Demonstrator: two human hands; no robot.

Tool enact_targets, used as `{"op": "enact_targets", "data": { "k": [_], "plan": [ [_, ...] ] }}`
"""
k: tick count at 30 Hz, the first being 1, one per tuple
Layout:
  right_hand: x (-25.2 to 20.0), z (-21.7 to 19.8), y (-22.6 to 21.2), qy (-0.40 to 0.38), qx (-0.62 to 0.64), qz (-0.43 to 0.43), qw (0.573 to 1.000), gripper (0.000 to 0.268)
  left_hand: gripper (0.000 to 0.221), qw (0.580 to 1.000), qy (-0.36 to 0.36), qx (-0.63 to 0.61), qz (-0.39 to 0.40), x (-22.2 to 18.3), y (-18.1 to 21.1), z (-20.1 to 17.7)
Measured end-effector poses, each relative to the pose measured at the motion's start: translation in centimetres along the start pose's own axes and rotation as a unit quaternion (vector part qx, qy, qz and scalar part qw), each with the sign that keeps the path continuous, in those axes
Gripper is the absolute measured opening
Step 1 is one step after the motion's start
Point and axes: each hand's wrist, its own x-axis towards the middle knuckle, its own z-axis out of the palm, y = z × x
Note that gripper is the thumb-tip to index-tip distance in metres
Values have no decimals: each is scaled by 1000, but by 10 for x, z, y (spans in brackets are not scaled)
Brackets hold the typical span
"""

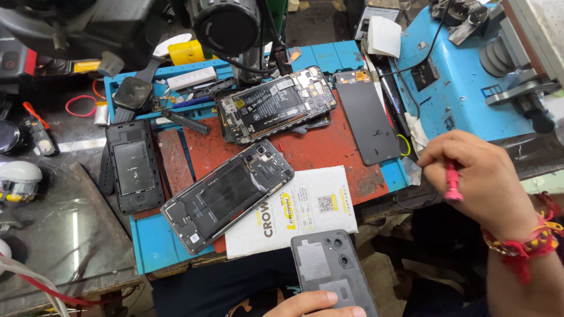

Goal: The person uses a screwdriver to remove screws from a mobile phone and then replaces a component, before testing the new screen and attaching a back panel.

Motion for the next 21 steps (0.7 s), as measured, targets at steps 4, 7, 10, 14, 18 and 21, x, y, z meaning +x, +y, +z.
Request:
{"op": "enact_targets", "data": {
  "k": [4, 7, 10, 14, 18, 21],
  "plan": [
    [10, 10, 0, 10, -10, -2, 1000, 15, 34, 994, -29, -104, -22, -9, -16, 15],
    [21, 17, 2, -10, 20, -17, 1000, 14, 34, 995, -19, -95, -7, -29, -29, 31],
    [33, 24, 1, -8, 11, -21, 1000, 13, 34, 940, -37, -331, -66, -39, -46, 55],
    [41, 28, 0, 5, -27, -108, 994, 13, 34, 939, -33, -339, -54, -47, -56, 62],
    [42, 27, 1, -10, -34, -77, 996, 8, 33, 981, -26, -190, -34, -44, -43, 46],
    [39, 21, 3, 1, -24, -97, 995, 9, 32, 989, -30, -139, -29, -31, -33, 34]
  ]
}}
